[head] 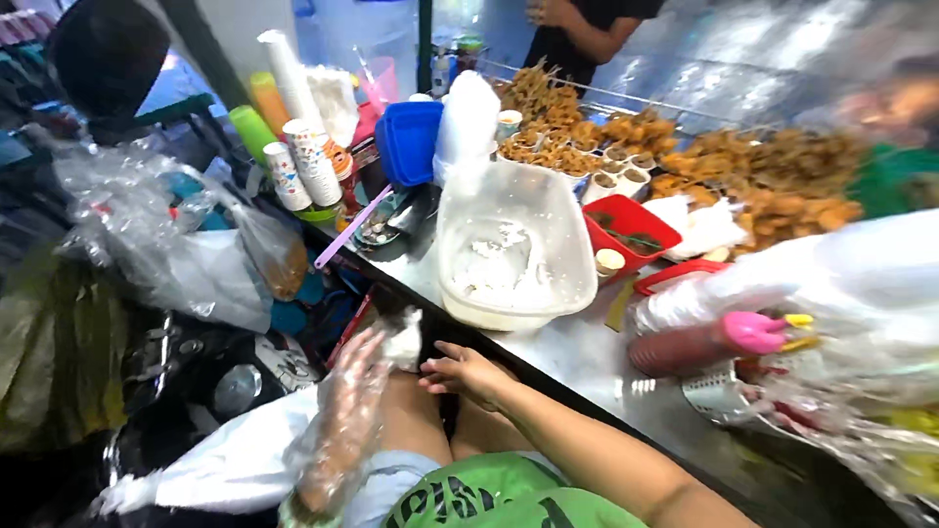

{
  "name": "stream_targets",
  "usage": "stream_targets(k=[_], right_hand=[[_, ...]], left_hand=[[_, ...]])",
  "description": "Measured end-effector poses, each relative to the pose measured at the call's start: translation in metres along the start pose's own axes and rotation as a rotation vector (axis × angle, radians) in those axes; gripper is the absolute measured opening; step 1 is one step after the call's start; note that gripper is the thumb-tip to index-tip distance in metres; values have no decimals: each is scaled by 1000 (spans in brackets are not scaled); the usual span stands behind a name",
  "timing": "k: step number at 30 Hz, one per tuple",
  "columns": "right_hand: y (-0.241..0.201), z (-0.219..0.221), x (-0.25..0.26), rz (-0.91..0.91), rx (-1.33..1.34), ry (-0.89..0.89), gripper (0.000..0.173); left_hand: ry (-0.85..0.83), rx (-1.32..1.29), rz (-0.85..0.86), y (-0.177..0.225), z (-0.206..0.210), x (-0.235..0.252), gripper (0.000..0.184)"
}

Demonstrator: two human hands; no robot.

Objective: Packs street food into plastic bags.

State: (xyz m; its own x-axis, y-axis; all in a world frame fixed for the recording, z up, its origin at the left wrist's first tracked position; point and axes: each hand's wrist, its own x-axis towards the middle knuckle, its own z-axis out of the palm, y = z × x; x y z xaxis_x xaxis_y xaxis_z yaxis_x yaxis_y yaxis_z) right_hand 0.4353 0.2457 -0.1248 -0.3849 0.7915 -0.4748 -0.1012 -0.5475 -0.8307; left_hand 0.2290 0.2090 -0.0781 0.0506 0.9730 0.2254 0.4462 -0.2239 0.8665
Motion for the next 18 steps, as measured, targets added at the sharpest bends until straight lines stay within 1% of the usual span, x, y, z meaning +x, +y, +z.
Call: stream_targets(k=[3,5,6,7,8,9,10,11,12,13,14,15,16,17,18], right_hand=[[-18,-3,-17,-59,-158,-165,45],[-35,-14,-43,-140,-285,-242,34],[-45,-23,-58,-234,-338,-231,30],[-54,-35,-75,-367,-395,-173,27],[-64,-49,-94,-521,-459,-63,26],[-74,-66,-112,-655,-533,93,25],[-85,-85,-130,-750,-617,289,24],[-95,-106,-145,-808,-717,516,23],[-103,-128,-159,-824,-837,759,21],[-110,-151,-173,-783,-968,995,21],[-117,-172,-184,-687,-1079,1195,23],[-122,-193,-194,-531,-1162,1330,26],[-127,-211,-203,-334,-1183,1395,30],[-130,-225,-208,-153,-1173,1413,32],[-131,-235,-212,-38,-1159,1417,29]], left_hand=[[11,-33,-70,-3,-3,-6,42],[2,-12,-40,-11,-2,-7,42],[-13,2,-14,-16,-1,-6,43],[-33,12,4,-18,-1,-4,42],[-58,20,8,-17,0,-2,42],[-84,24,6,-15,1,0,42],[-103,30,9,-15,3,3,42],[-122,31,12,-16,4,5,42],[-143,38,14,-17,6,7,41],[-159,52,23,-18,7,8,41],[-171,64,41,-19,9,10,40],[-180,78,60,-19,12,12,40],[-189,92,71,-18,13,13,39],[-199,97,70,-17,14,13,39],[-202,101,60,-15,15,13,39]])
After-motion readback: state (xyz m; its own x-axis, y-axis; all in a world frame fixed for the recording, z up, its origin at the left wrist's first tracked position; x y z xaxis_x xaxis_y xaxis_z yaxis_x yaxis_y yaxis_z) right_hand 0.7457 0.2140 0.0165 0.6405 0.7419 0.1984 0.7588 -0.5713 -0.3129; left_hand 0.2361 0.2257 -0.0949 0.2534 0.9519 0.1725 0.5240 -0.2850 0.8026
